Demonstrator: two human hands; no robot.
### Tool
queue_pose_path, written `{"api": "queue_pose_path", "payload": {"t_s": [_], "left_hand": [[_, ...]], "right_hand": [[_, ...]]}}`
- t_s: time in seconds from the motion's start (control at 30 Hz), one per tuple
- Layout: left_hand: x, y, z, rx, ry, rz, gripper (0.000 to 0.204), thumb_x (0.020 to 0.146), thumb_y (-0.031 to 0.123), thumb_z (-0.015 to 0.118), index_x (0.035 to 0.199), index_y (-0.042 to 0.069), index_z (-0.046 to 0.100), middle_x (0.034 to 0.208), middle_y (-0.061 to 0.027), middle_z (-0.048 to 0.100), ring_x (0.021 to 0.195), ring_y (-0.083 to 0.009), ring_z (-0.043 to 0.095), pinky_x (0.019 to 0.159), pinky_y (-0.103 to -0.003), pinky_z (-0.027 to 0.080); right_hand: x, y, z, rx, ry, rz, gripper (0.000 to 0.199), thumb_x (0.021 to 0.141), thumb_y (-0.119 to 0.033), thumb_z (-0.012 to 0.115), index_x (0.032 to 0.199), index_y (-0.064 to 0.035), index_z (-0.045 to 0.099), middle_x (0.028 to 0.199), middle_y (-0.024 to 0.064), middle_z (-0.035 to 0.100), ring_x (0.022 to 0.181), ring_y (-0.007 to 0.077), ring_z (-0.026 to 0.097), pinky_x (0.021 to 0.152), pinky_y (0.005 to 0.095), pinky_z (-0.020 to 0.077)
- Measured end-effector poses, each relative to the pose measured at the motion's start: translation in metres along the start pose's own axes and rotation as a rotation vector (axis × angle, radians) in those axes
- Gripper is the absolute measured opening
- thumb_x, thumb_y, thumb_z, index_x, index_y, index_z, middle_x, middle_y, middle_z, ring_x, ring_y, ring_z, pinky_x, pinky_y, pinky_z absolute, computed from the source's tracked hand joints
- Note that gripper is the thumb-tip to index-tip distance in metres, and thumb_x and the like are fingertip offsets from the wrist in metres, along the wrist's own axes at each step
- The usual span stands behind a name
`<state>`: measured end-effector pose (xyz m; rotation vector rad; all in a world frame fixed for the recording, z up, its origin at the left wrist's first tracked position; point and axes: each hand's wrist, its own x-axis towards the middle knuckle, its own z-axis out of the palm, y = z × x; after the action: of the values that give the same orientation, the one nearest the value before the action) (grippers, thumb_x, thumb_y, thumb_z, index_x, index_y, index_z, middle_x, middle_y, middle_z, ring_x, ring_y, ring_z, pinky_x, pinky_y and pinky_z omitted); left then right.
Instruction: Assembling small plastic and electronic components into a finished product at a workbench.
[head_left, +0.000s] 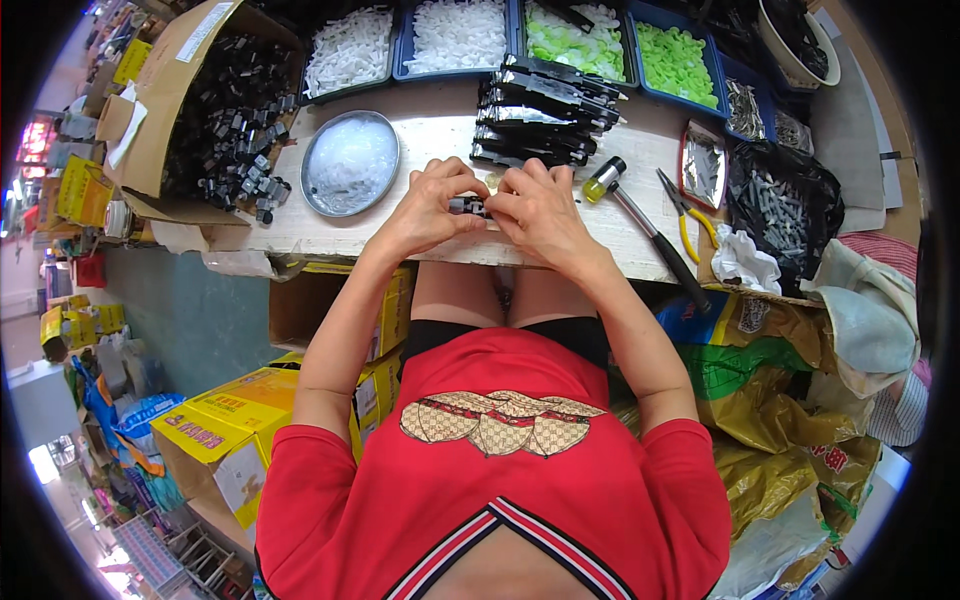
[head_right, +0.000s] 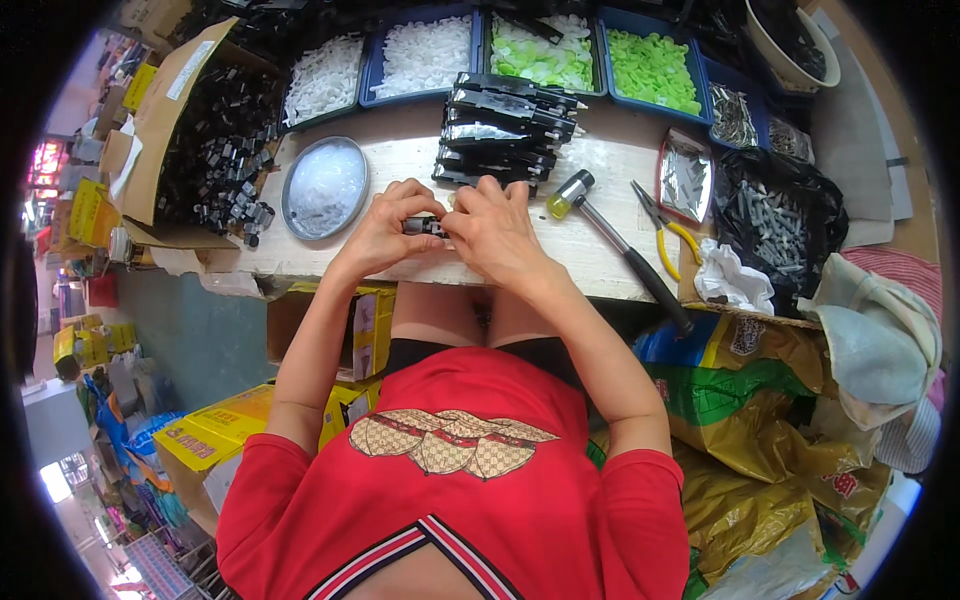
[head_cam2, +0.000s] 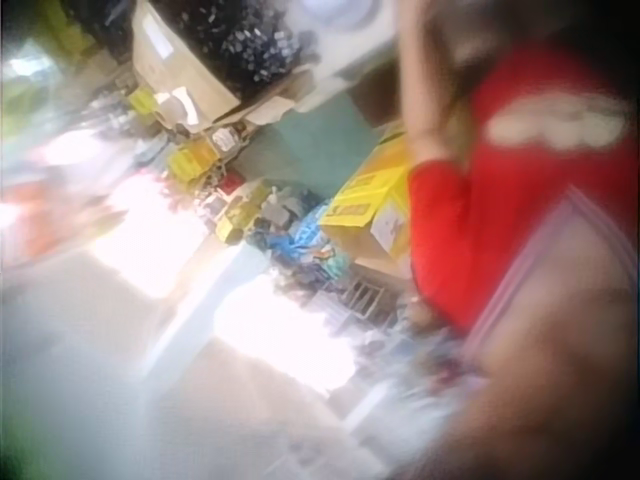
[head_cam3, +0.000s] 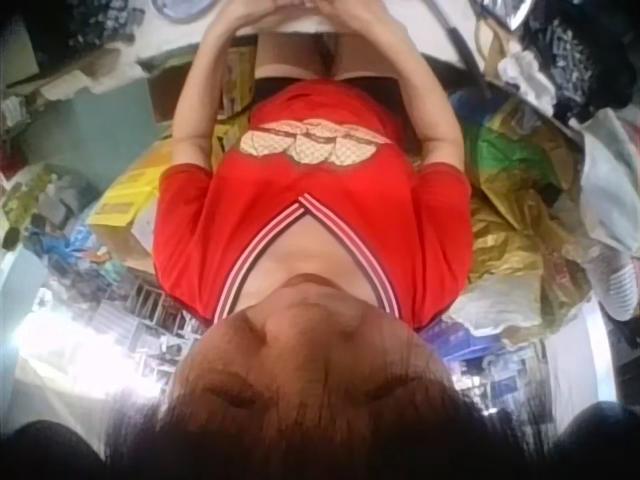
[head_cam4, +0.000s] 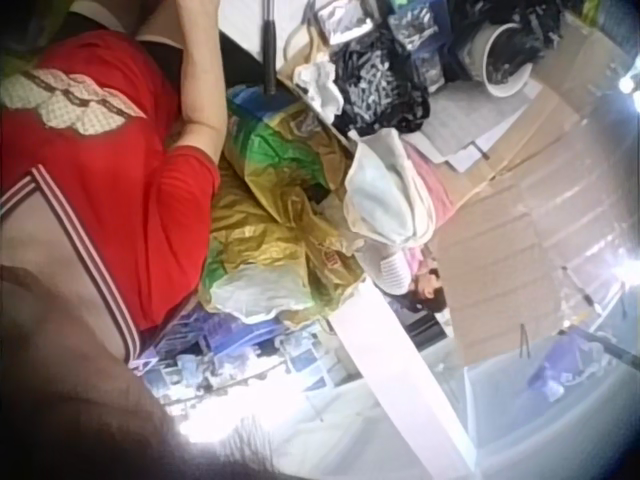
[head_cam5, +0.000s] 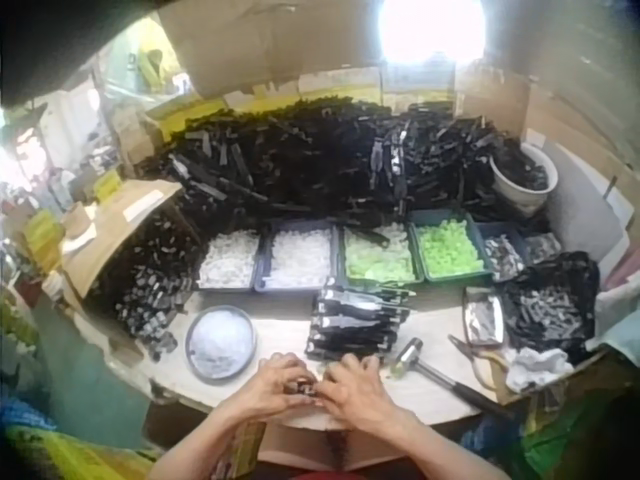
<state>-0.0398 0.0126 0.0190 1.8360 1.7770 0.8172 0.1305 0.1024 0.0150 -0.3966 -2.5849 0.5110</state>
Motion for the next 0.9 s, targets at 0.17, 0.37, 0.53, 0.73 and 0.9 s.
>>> {"api": "queue_pose_path", "payload": {"t_s": [0.17,0.37,0.53,0.73,0.9], "left_hand": [[-0.002,0.002,0.002,0.002,0.019,-0.041,0.031,0.060,0.011,0.075,0.088,0.008,0.063,0.090,-0.0044,0.055,0.090,-0.0226,0.051,0.073,-0.033,0.043],[0.009,0.016,-0.005,0.204,-0.061,-0.020,0.024,0.064,0.023,0.068,0.085,0.012,0.064,0.090,-0.0053,0.054,0.092,-0.0256,0.048,0.078,-0.039,0.032],[0.052,0.063,-0.054,0.217,-0.244,0.150,0.017,0.067,0.018,0.072,0.080,0.011,0.065,0.083,-0.0026,0.058,0.087,-0.0204,0.049,0.079,-0.036,0.031],[0.222,0.103,-0.013,0.430,-0.066,0.477,0.012,0.069,0.013,0.062,0.076,0.004,0.065,0.071,-0.0112,0.061,0.070,-0.0299,0.058,0.065,-0.036,0.046],[0.295,0.092,0.055,0.878,-0.129,0.441,0.011,0.063,0.011,0.064,0.074,0.009,0.067,0.075,-0.0097,0.064,0.082,-0.0290,0.059,0.068,-0.042,0.040]], "right_hand": [[-0.007,-0.003,0.000,0.033,0.057,0.025,0.008,0.070,-0.015,0.064,0.078,-0.0135,0.065,0.081,0.0002,0.052,0.084,0.0196,0.045,0.070,0.0375,0.0276],[-0.012,0.002,-0.012,0.071,0.094,0.047,0.011,0.070,-0.012,0.064,0.081,-0.0132,0.065,0.080,0.0004,0.052,0.082,0.0192,0.046,0.070,0.0362,0.0282],[-0.030,0.020,-0.046,0.125,0.189,0.116,0.009,0.072,-0.009,0.062,0.081,-0.0106,0.064,0.076,0.0012,0.051,0.078,0.0190,0.048,0.067,0.0346,0.0281],[-0.057,0.049,-0.080,0.032,0.238,0.275,0.006,0.074,-0.009,0.061,0.080,-0.0097,0.063,0.077,0.0012,0.053,0.078,0.0189,0.050,0.066,0.0344,0.0293],[-0.078,0.071,-0.105,-0.024,0.248,0.432,0.008,0.074,-0.010,0.062,0.081,-0.0106,0.065,0.077,0.0015,0.055,0.081,0.0209,0.052,0.069,0.0368,0.0337]]}}
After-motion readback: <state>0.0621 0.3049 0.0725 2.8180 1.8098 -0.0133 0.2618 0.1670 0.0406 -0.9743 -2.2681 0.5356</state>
